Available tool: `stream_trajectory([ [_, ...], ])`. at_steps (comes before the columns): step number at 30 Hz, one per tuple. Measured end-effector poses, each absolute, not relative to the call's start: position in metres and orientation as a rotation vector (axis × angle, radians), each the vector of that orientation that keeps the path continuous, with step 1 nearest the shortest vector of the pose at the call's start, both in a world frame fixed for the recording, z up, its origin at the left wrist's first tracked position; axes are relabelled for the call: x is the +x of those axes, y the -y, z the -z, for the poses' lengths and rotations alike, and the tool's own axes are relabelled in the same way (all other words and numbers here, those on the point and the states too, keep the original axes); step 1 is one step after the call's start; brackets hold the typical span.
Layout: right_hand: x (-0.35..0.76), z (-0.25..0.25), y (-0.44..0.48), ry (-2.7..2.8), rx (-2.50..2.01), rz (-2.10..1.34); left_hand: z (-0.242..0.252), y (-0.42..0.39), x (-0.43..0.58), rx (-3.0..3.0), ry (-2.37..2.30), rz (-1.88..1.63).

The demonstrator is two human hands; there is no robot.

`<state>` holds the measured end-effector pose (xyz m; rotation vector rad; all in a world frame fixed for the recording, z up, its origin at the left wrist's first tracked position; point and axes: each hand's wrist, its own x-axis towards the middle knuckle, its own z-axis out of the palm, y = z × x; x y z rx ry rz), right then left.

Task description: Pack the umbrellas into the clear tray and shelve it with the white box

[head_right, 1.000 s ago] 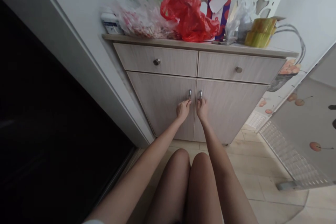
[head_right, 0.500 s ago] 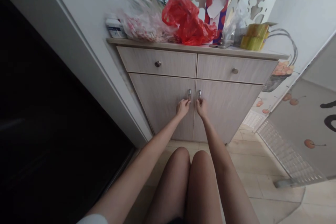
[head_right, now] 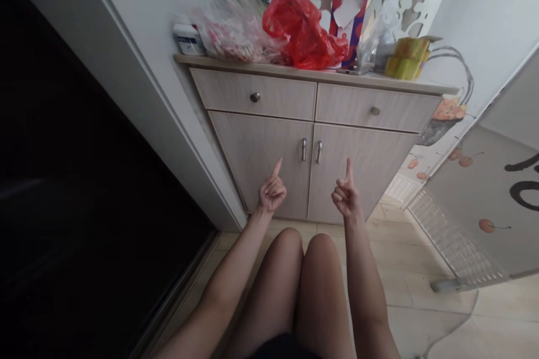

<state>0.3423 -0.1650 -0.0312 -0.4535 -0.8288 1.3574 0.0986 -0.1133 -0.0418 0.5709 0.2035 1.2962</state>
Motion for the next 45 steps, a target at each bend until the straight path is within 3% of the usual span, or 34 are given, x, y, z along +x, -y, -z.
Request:
stream_trajectory([
  [8,0.330,0.051,0.130,0.731,-0.321,-1.356,0.040,0.100,0.124,0.538,-0.335,-1.340],
  [16,0.336,0.070,0.121,0.826,-0.502,-1.294,0.062,0.091,0.123,0.602,-0.278,-1.306],
  [19,0.334,0.072,0.104,0.993,-0.893,-1.071,0.059,0.073,0.128,0.844,-0.507,-1.222],
  [22,0.326,0.067,0.074,1.216,-1.266,-0.553,0.045,0.043,0.143,1.179,-0.980,-1.290],
  [25,0.315,0.059,0.037,1.305,-1.356,-0.151,0.030,0.014,0.165,1.528,-1.381,-1.408],
  [31,0.296,0.055,-0.005,1.299,-1.337,-0.215,0.030,-0.006,0.188,1.894,-1.554,-1.281],
  [45,0.303,0.077,0.101,1.350,-1.354,0.059,0.088,0.069,0.142,1.987,-1.509,-1.743],
])
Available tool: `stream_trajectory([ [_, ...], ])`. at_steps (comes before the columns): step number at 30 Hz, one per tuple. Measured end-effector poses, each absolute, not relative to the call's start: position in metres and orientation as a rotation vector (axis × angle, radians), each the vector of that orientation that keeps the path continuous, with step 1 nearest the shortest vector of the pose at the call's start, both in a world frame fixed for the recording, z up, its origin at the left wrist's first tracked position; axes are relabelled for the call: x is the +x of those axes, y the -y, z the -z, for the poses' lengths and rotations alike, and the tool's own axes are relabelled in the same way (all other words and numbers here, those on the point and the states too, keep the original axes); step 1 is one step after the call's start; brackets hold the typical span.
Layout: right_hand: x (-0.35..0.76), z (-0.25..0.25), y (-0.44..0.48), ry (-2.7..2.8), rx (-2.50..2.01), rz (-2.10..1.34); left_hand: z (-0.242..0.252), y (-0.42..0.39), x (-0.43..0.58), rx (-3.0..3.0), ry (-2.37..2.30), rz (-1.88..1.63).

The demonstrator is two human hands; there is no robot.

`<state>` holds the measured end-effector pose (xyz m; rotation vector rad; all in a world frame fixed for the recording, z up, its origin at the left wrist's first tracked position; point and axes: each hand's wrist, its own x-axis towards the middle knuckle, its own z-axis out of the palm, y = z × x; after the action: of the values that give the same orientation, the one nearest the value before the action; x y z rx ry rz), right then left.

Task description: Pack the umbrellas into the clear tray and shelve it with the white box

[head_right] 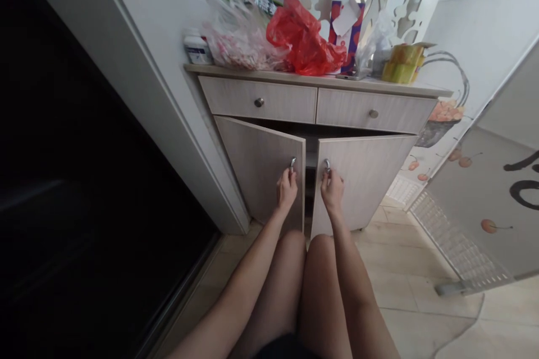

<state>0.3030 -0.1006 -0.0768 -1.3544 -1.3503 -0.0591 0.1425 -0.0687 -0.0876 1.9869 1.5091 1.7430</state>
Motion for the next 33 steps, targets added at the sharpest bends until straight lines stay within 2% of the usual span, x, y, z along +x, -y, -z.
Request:
stream_trajectory([
  [9,0.326,0.082,0.198,1.235,-1.528,0.441,0.101,0.126,0.075,1.991,-1.544,-1.974],
  [20,0.384,0.084,0.290,1.115,-1.644,0.549,0.103,0.175,0.002,1.821,-1.799,-2.169],
  [26,0.454,0.105,0.332,1.009,-1.651,0.421,0.106,0.189,-0.066,1.675,-2.067,-2.170],
  [33,0.518,0.102,0.370,0.900,-1.723,0.307,0.090,0.197,-0.137,1.319,-2.160,-2.098],
])
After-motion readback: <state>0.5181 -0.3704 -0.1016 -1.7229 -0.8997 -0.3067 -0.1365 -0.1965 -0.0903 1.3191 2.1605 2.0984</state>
